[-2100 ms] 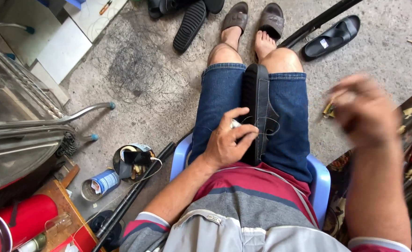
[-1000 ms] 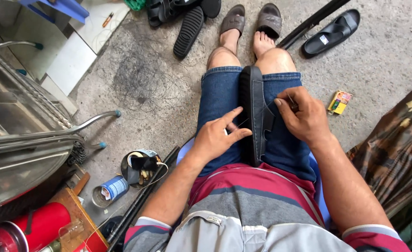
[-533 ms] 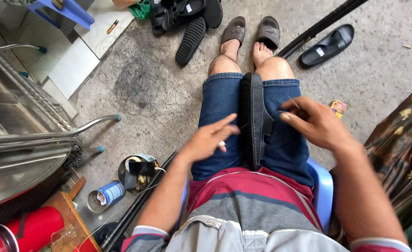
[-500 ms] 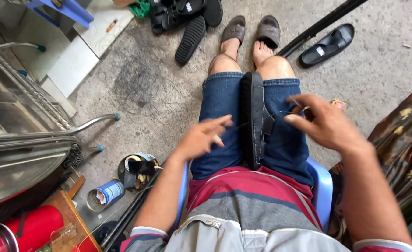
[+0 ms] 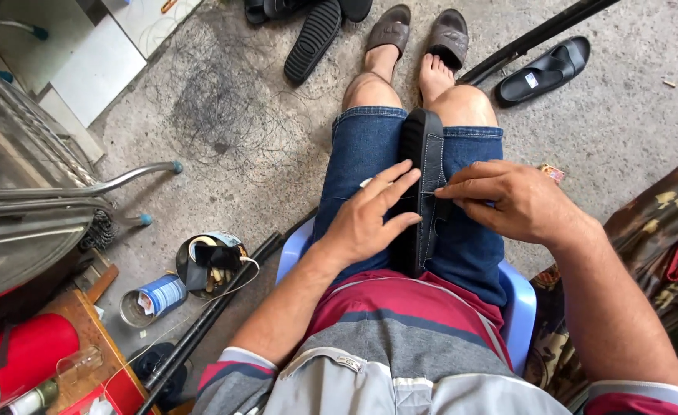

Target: The person sits on a blue plastic chair and sews a black shoe held on their lap using a needle and thread. They repeatedly push the needle through the shoe material and pull the thread to secure the stitches. After finishing the sewing, the person picks up a smartphone from the floor and interacts with the screen.

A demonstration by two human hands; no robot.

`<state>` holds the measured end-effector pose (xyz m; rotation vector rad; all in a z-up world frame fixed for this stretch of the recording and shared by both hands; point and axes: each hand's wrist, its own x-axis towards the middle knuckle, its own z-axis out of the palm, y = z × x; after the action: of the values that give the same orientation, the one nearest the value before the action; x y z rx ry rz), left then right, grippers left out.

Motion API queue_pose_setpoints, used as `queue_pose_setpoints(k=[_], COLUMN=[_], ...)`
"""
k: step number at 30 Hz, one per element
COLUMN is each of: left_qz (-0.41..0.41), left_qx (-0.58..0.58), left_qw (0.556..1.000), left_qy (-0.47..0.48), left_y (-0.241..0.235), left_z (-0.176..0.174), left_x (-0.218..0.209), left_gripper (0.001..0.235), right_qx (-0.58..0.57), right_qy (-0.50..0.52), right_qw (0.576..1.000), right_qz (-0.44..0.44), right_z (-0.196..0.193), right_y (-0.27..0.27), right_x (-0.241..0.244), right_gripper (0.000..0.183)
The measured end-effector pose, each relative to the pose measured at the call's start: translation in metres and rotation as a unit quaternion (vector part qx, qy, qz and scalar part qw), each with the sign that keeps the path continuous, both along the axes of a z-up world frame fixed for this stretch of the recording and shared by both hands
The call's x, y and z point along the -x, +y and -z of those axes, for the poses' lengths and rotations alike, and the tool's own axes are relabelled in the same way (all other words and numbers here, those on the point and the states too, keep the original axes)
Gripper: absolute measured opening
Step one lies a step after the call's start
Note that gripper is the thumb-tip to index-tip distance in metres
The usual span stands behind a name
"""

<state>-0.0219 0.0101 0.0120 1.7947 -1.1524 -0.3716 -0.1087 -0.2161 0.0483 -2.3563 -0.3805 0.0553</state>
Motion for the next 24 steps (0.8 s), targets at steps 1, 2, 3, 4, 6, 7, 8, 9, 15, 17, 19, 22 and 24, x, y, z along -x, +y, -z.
queue_pose_setpoints(k=[1,2,3,4,6,7,8,9,15,17,19,22,24], left_qz=[-0.004,-0.004,-0.001,-0.002,-0.002,-0.003,-0.004,-0.004,-0.003,-0.003,-0.002,-0.001,0.000], left_qx=[-0.020,-0.041,-0.043,-0.052,-0.062,-0.061,-0.060,-0.061,-0.056,-0.052,-0.051,-0.051,-0.052], left_qw=[1.000,0.998,0.998,0.997,0.996,0.996,0.996,0.996,0.996,0.996,0.996,0.996,0.996], left_qy=[0.022,0.047,0.050,0.061,0.072,0.070,0.069,0.069,0.072,0.070,0.070,0.069,0.069], left_y=[-0.001,-0.002,-0.001,-0.001,-0.002,-0.002,-0.002,-0.001,-0.001,-0.001,-0.001,-0.001,-0.001], left_z=[0.003,0.006,0.006,0.007,0.008,0.009,0.010,0.009,0.010,0.012,0.011,0.012,0.014], left_x=[0.002,0.004,0.004,0.003,0.002,0.003,0.003,0.003,0.003,0.004,0.004,0.003,0.003], left_gripper=[0.056,0.061,0.061,0.061,0.060,0.061,0.062,0.062,0.062,0.061,0.061,0.061,0.062], right_qx=[-0.008,-0.017,-0.019,-0.013,-0.008,0.007,0.022,0.022,0.052,0.037,0.040,0.036,0.030], right_qy=[-0.005,-0.007,-0.005,0.005,0.014,0.025,0.036,0.036,0.056,0.058,0.057,0.055,0.055], right_qw=[1.000,1.000,1.000,1.000,1.000,1.000,0.999,0.999,0.997,0.997,0.997,0.998,0.998], right_qz=[-0.005,-0.006,-0.004,0.002,0.009,0.014,0.018,0.018,0.027,0.018,0.022,0.024,0.023], right_z=[-0.001,-0.002,-0.002,-0.002,0.000,0.002,0.005,0.006,0.014,0.015,0.017,0.018,0.019], right_y=[0.000,0.001,0.001,0.001,-0.001,-0.001,-0.001,-0.002,-0.004,-0.005,-0.005,-0.004,-0.004], right_x=[-0.002,-0.001,0.000,0.000,0.001,0.002,0.002,0.002,0.004,0.005,0.005,0.005,0.005], right_gripper=[0.027,0.026,0.026,0.028,0.031,0.033,0.035,0.035,0.039,0.041,0.042,0.042,0.042])
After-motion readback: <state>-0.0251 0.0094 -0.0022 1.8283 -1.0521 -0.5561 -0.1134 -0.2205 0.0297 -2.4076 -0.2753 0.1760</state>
